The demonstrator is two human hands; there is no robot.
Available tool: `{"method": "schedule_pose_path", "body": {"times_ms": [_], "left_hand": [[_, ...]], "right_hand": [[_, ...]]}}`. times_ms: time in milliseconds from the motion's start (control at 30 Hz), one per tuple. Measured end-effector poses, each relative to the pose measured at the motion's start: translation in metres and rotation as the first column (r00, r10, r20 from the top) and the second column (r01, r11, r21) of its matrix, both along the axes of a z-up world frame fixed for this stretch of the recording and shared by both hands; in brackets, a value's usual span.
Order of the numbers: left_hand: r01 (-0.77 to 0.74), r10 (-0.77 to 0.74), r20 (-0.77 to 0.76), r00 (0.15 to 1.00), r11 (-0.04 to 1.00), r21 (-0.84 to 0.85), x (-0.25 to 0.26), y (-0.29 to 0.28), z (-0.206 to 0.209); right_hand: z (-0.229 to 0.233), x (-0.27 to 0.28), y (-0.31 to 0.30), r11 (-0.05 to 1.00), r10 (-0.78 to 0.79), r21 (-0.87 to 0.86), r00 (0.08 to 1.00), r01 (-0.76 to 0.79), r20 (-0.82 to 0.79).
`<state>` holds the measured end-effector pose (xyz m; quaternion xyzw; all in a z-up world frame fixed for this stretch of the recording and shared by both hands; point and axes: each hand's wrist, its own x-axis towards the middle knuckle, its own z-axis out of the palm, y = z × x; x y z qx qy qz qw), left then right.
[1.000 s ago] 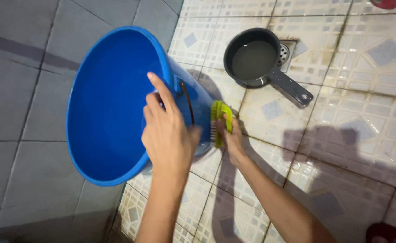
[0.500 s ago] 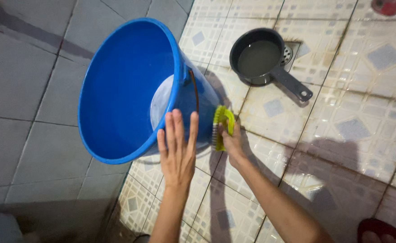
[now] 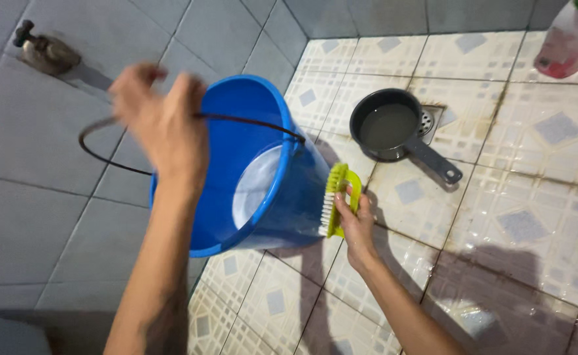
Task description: The person is scrubbing the inner and outer surfaces of a blue bucket with a brush after dipping it into a small pot of water.
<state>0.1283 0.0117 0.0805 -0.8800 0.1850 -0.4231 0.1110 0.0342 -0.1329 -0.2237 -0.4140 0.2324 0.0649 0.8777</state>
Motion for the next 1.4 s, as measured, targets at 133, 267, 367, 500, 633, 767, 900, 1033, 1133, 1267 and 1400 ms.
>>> {"method": "schedule_pose_path", "body": {"times_ms": [133,267,367,500,633,767,900,1033,1133,1267,1400], "left_hand": [[-0.059,0.057,0.014,0.998,0.983,0.172,0.083,-0.02,-0.029],[-0.168,0.273,-0.291,0.917,0.926,0.338,0.135,-0.045,-0.058],[-0.189,0.451,-0.666,0.595,0.883,0.429,0.156,-0.063,-0.07],[-0.238,0.518,-0.715,0.47,0.854,0.463,0.159,-0.093,-0.088],[-0.263,0.691,-0.621,0.37,0.719,0.644,0.143,-0.109,-0.105],[-0.217,0.662,-0.606,0.442,0.734,0.644,0.114,-0.105,-0.108],[-0.087,0.206,-0.673,0.711,0.975,0.206,0.062,-0.091,-0.105],[0.007,-0.092,-0.528,0.844,0.987,-0.161,-0.02,-0.061,-0.101],[-0.1,-0.056,-0.552,0.832,0.964,-0.248,-0.062,-0.051,-0.096],[-0.301,0.022,-0.671,0.741,0.905,-0.302,-0.073,-0.066,-0.089],[-0.21,-0.147,-0.576,0.804,0.837,-0.505,-0.076,-0.069,-0.083]], "right_hand": [[0.034,0.002,-0.021,0.999,-0.001,0.036,0.998,-0.001,0.07],[0.047,-0.001,-0.033,0.999,0.025,0.04,1.0,-0.024,-0.019],[0.044,-0.006,-0.034,0.999,0.02,0.024,1.0,-0.02,-0.006],[0.033,-0.012,-0.031,0.996,0.077,-0.035,0.995,-0.079,-0.059],[0.024,-0.017,-0.025,0.996,0.088,-0.027,0.991,-0.091,-0.098],[0.022,-0.018,-0.024,0.995,0.09,-0.031,0.994,-0.092,-0.07],[0.021,0.024,-0.054,0.858,0.25,-0.385,0.931,-0.34,-0.266],[0.005,0.108,-0.088,0.465,0.111,-0.861,0.952,0.205,0.286],[-0.032,0.172,-0.094,0.277,0.201,-0.913,0.912,0.299,0.359],[-0.116,0.247,-0.092,-0.203,0.397,-0.979,0.916,0.026,-0.058],[-0.17,0.28,-0.115,-0.375,0.355,-0.914,0.886,-0.157,-0.298]]}}
